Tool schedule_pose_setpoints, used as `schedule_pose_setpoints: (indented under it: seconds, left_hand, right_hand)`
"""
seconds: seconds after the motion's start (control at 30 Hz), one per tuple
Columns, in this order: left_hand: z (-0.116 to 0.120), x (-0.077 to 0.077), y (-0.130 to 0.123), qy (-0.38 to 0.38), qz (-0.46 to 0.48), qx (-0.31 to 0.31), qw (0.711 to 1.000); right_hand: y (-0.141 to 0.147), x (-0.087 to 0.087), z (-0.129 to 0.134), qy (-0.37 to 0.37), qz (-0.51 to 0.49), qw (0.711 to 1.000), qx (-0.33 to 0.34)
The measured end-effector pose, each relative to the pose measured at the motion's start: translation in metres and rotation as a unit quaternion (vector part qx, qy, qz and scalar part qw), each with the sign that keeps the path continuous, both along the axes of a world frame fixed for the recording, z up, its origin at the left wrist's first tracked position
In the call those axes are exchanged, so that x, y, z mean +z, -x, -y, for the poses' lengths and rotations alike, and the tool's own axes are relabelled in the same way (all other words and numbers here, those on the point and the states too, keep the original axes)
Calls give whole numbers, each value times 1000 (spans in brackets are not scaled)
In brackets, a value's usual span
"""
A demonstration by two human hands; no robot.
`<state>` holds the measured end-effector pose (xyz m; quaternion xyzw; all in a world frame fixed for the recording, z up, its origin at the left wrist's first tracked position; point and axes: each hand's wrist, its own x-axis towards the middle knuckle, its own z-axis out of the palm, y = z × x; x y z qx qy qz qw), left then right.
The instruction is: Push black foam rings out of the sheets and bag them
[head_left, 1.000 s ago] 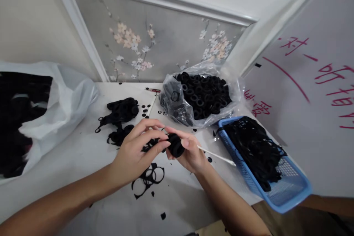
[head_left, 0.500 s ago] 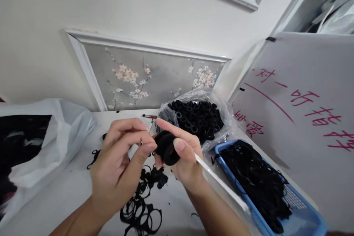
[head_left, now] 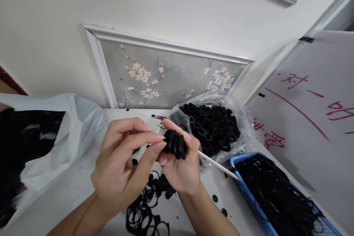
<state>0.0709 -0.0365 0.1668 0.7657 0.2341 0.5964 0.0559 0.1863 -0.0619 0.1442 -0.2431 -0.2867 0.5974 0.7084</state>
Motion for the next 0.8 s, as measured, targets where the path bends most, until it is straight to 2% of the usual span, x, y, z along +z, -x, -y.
schedule_pose_setpoints:
  seconds: [0.23, 0.4, 0.6, 0.7, 0.8]
  left_hand:
    - [8, 5, 1, 7, -34, 10, 999]
    - [17, 9, 1, 54, -35, 8, 998]
    - [23, 11, 2, 117, -47, -50, 991]
    - [22, 10, 2, 113, -63, -56, 990]
    - [17, 9, 0, 108, -81, -67, 989]
  right_hand:
    - [2, -2, 2, -15, -7, 1000, 0]
    - [1, -6, 6, -92, 33, 992, -77]
    - [-4, -7, 16, -193, 154, 955, -167]
    - [-6, -9, 18, -205, 190, 936, -215]
    - [-8, -12, 18, -189, 208, 934, -222]
